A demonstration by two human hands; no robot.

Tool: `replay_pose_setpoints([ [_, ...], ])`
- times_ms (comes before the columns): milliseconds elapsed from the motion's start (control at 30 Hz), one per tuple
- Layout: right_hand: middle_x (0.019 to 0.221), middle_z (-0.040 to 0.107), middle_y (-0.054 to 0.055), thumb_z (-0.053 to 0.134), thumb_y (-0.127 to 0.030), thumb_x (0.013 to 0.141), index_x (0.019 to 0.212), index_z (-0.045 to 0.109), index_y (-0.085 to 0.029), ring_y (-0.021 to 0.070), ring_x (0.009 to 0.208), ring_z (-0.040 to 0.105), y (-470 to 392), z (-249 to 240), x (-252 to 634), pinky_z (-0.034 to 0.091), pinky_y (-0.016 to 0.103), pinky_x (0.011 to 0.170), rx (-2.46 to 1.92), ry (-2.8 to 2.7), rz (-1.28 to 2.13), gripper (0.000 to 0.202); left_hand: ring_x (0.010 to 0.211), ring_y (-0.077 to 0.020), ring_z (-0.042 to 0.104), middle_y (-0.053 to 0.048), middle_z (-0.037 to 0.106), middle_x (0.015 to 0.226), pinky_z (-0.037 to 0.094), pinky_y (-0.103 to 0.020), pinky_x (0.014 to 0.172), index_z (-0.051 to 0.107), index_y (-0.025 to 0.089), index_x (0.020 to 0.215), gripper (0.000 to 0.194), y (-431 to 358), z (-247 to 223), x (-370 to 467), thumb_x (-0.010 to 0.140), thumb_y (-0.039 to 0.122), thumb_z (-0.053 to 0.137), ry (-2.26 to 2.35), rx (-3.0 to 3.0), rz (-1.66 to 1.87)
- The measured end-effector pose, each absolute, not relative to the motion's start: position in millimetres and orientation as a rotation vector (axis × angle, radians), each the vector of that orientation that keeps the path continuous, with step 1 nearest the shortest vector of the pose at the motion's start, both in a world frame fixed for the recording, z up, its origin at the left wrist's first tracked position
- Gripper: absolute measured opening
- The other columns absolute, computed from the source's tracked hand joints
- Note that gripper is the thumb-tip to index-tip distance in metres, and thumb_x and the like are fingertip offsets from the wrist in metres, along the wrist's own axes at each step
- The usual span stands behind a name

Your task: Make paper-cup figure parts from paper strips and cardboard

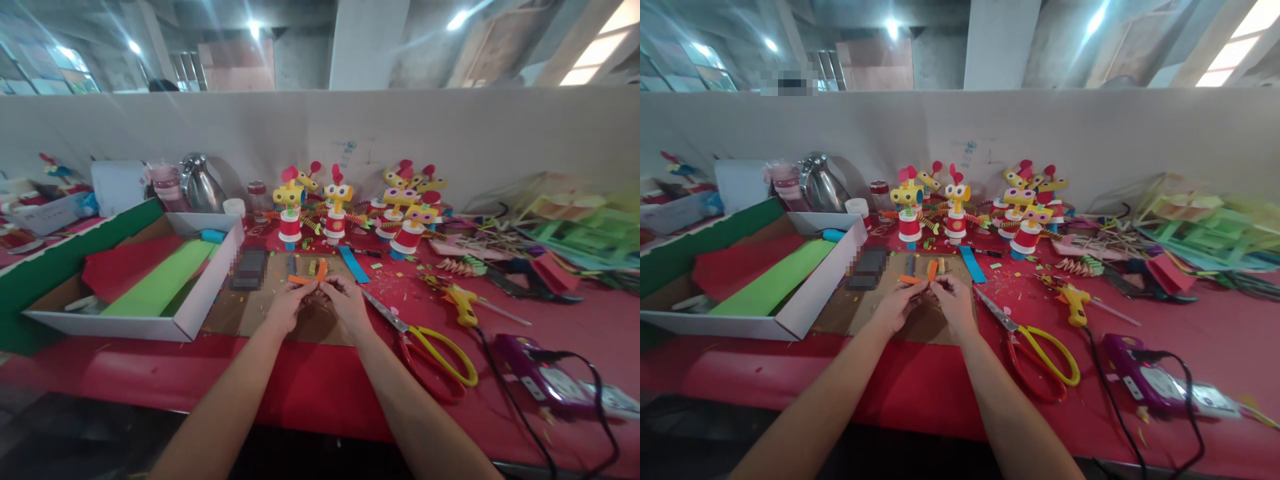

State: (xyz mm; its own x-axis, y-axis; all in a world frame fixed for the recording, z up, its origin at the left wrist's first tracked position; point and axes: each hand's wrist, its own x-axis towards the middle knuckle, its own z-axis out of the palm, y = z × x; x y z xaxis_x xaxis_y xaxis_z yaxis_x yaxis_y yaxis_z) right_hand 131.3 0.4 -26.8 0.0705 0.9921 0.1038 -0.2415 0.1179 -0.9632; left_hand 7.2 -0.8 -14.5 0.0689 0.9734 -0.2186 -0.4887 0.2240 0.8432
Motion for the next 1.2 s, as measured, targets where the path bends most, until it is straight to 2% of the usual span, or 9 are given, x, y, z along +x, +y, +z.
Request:
replay_pose_setpoints([
  [200,0.064,0.061,-0.003,0.071,-0.034,0.066,0.076,0.065,-0.02,0.0109,0.059,0.055,-2.0,-25.1,130.0,0.042,0.024,0.058,-0.946,-0.996,1.206,0.019,0.056,-0.0099,0.057,-0.003,0.069,0.062,0.04,-0.022,0.055,0.073,0.012,0.066,0.032,-1.9,-13.5,8.8,0.043,0.027,0.09,0.888,0.689,1.264],
  [333,0.07,0.064,-0.002,0.073,-0.035,0.066,0.076,0.067,-0.02,0.0117,0.063,0.056,-4.6,-23.8,126.9,0.044,0.024,0.061,-0.918,-1.015,1.195,0.019,0.059,-0.0117,0.059,-0.004,0.069,0.062,0.043,-0.023,0.06,0.073,0.012,0.065,0.028,-1.3,-14.8,8.8,0.046,0.025,0.089,0.875,0.674,1.304],
  [467,0.071,0.067,-0.001,0.076,-0.033,0.064,0.077,0.069,-0.02,0.0132,0.065,0.058,-5.8,-22.8,125.6,0.046,0.026,0.063,-0.92,-1.003,1.207,0.019,0.057,-0.0101,0.058,-0.003,0.069,0.061,0.042,-0.022,0.059,0.073,0.011,0.066,0.023,-0.2,-16.6,6.8,0.051,0.02,0.087,0.887,0.64,1.305],
  [633,0.067,0.066,-0.002,0.076,-0.033,0.063,0.076,0.07,-0.02,0.0113,0.061,0.058,-3.8,-22.4,128.0,0.047,0.026,0.064,-0.897,-0.909,1.266,0.02,0.06,-0.0097,0.061,-0.005,0.07,0.066,0.044,-0.02,0.058,0.072,0.009,0.068,0.012,1.2,-16.1,3.3,0.059,0.004,0.078,0.874,0.582,1.213],
  [767,0.065,0.066,-0.002,0.078,-0.032,0.06,0.075,0.07,-0.018,0.0103,0.06,0.059,-2.7,-22.0,129.7,0.047,0.025,0.062,-0.879,-0.869,1.309,0.021,0.063,-0.009,0.063,-0.005,0.068,0.068,0.049,-0.018,0.062,0.07,0.009,0.068,0.015,1.9,-14.0,2.4,0.067,-0.005,0.066,0.863,0.512,1.16],
  [900,0.064,0.066,-0.002,0.079,-0.032,0.059,0.073,0.07,-0.018,0.0098,0.058,0.058,-3.4,-19.8,130.0,0.048,0.024,0.06,-0.867,-0.865,1.317,0.021,0.061,-0.009,0.063,-0.008,0.068,0.069,0.052,-0.017,0.06,0.068,0.007,0.07,0.018,2.0,-10.3,0.6,0.074,-0.007,0.057,0.852,0.444,1.098],
  [1200,0.063,0.066,-0.002,0.08,-0.035,0.058,0.071,0.069,-0.02,0.0102,0.057,0.058,-3.5,-18.7,128.8,0.049,0.025,0.06,-0.875,-0.885,1.304,0.023,0.058,-0.0102,0.063,-0.011,0.066,0.066,0.052,-0.017,0.057,0.067,0.004,0.071,0.019,3.0,-8.0,-2.5,0.077,-0.006,0.052,0.838,0.334,1.043],
])
